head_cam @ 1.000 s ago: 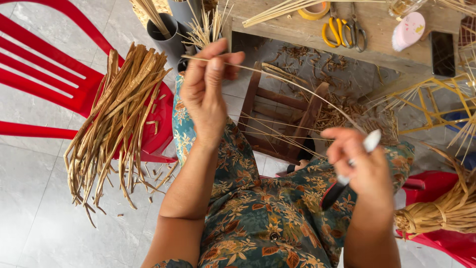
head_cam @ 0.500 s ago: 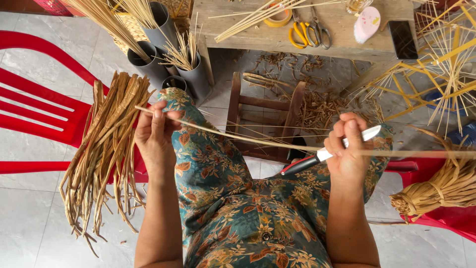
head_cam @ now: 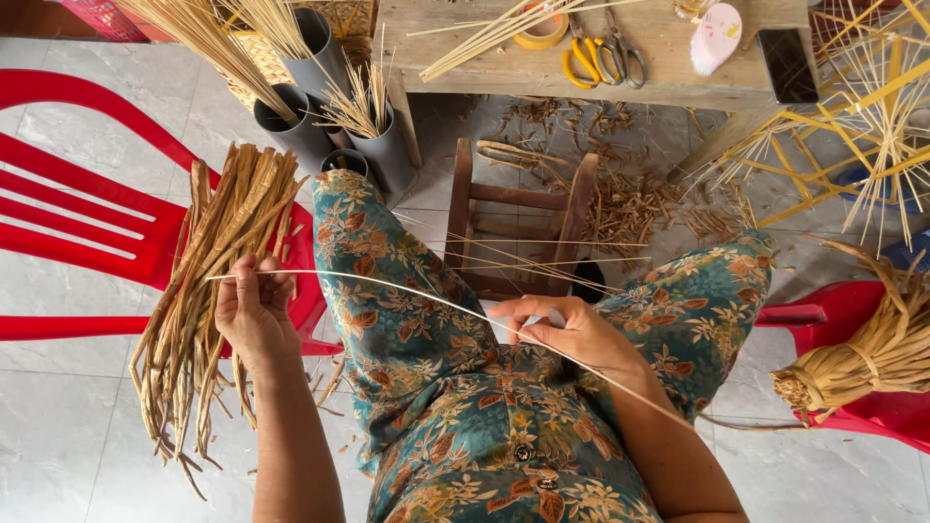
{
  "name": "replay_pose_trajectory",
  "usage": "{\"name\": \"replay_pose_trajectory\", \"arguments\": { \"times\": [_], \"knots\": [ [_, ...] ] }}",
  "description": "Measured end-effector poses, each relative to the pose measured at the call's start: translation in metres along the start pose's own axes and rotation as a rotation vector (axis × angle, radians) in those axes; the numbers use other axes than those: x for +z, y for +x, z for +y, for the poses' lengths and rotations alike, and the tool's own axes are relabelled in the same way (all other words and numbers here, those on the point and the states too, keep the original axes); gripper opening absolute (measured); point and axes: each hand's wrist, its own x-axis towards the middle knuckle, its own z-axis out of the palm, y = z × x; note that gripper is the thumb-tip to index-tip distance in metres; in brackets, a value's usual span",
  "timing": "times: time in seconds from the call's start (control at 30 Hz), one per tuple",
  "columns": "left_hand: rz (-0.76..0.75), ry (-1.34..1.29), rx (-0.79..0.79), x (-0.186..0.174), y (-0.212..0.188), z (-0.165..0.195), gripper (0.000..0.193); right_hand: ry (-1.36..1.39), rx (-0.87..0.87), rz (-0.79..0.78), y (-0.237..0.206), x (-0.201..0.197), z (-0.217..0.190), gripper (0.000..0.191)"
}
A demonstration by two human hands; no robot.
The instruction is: The person sits on a low stool and splits thin bamboo strips with a knife, shaving and pointing the ends to form skewers. They use shears at the start, bend and peel the split strips, and set finished sticks aside while raw bundles remain on the chair and floor.
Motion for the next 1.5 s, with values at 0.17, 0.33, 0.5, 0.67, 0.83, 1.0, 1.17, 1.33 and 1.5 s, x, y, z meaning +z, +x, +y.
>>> {"name": "replay_pose_trajectory", "arguments": {
  "times": [0.17,0.33,0.5,0.67,0.83,1.0,1.17,1.33,1.5],
  "knots": [
    [-0.034,0.049,-0.057,-0.019,0.005,-0.011,0.022,-0.006,0.003,-0.046,-0.006,-0.008,0.010,0.028],
    [-0.073,0.979,0.106,-0.013,0.002,0.006,0.041,0.092,-0.028,0.251,-0.003,-0.013,0.001,0.029],
    [0.087,1.447,1.002,0.038,-0.019,0.065,0.054,-0.077,0.018,0.243,0.023,0.006,-0.018,0.026],
    [-0.521,0.670,0.317,0.119,-0.077,0.096,0.022,-0.128,0.084,0.055,0.053,0.047,-0.016,0.024],
    [-0.977,0.675,0.622,0.204,-0.106,0.098,0.045,-0.285,-0.172,-0.101,0.067,0.067,-0.007,0.016],
    [-1.017,0.492,0.398,0.250,-0.115,0.084,0.033,-0.219,0.074,-0.046,0.058,0.059,0.002,0.015],
    [-1.075,0.330,0.098,0.247,-0.116,0.083,0.031,0.152,0.363,0.160,0.022,0.006,0.016,0.019],
    [-1.112,0.371,0.418,0.243,-0.116,0.077,0.016,0.016,0.160,0.297,-0.008,-0.016,0.063,0.044],
    [-1.105,0.433,0.306,0.242,-0.121,0.071,0.024,0.106,0.070,0.557,-0.011,-0.006,0.060,0.040]
  ]
}}
